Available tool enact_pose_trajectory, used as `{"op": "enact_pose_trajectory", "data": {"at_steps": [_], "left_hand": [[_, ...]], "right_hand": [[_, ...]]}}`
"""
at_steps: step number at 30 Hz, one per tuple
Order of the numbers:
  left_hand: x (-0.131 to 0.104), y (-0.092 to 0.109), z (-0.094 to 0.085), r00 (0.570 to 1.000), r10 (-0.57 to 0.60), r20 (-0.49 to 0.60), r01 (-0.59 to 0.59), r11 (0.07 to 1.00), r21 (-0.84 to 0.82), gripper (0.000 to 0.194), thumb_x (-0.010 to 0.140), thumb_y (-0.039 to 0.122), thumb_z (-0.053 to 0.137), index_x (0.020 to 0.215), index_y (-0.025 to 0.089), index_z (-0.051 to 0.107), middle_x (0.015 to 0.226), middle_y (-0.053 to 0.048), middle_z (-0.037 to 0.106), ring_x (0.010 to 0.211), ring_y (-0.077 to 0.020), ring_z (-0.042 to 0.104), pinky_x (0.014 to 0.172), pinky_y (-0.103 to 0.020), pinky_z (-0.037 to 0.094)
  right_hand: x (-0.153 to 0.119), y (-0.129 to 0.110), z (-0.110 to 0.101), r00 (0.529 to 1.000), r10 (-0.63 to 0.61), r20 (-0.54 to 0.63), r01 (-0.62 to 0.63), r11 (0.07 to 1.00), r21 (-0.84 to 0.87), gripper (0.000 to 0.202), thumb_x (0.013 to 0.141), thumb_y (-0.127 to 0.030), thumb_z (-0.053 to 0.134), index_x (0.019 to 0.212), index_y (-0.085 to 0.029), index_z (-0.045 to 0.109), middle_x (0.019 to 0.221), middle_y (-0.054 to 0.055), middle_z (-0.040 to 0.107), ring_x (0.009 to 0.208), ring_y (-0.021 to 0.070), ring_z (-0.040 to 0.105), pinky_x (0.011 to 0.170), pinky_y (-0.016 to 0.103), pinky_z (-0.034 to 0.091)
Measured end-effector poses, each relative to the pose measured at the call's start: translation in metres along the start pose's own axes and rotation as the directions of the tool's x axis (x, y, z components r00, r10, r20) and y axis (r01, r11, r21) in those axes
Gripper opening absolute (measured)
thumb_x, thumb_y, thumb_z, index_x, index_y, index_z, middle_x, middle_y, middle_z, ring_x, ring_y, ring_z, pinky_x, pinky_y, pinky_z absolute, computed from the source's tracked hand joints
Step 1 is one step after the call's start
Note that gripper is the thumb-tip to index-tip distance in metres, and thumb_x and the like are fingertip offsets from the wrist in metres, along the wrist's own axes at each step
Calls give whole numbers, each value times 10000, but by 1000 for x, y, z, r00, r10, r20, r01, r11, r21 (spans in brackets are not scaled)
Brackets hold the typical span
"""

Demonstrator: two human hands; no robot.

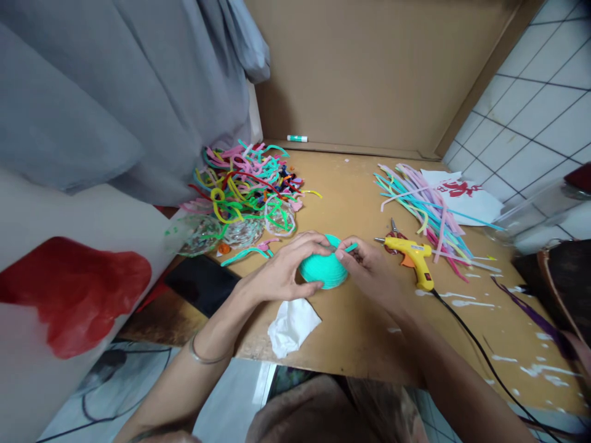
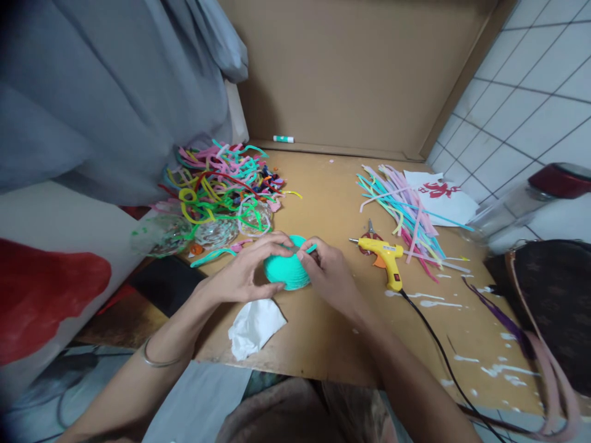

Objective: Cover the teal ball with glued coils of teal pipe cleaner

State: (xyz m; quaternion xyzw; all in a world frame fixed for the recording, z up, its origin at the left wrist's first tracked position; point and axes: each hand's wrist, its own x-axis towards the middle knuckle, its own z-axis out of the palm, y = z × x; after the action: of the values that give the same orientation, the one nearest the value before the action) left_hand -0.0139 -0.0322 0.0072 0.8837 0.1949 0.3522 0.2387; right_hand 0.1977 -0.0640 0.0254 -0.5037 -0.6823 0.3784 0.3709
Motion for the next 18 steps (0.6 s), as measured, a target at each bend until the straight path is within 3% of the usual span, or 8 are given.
{"op": "enact_pose_trajectory", "data": {"at_steps": [5,12,18], "left_hand": [[0,-4,9,997,23,-75,-21,1000,20,596,730,450,820,1188,219,517,1241,-147,596,1220,-319,563,1028,-528,467],[0,-9,13,992,-48,-117,52,998,31,526,711,352,825,1127,214,535,1236,-137,594,1179,-293,592,994,-485,495],[0,-13,12,991,-37,-129,37,999,-2,527,699,348,834,1114,217,537,1189,-123,614,1178,-290,593,986,-488,499]], "right_hand": [[0,0,1,1000,-8,-3,8,1000,-16,291,895,-501,506,807,-224,522,586,-56,412,545,115,399,520,246,309],[-4,-1,-1,1000,-12,0,12,1000,7,248,874,-460,540,861,-214,567,679,-21,521,621,130,469,562,252,372],[-7,6,-3,999,24,-28,-21,995,99,251,816,-445,630,902,-211,603,784,6,597,722,153,549,639,268,449]]}}
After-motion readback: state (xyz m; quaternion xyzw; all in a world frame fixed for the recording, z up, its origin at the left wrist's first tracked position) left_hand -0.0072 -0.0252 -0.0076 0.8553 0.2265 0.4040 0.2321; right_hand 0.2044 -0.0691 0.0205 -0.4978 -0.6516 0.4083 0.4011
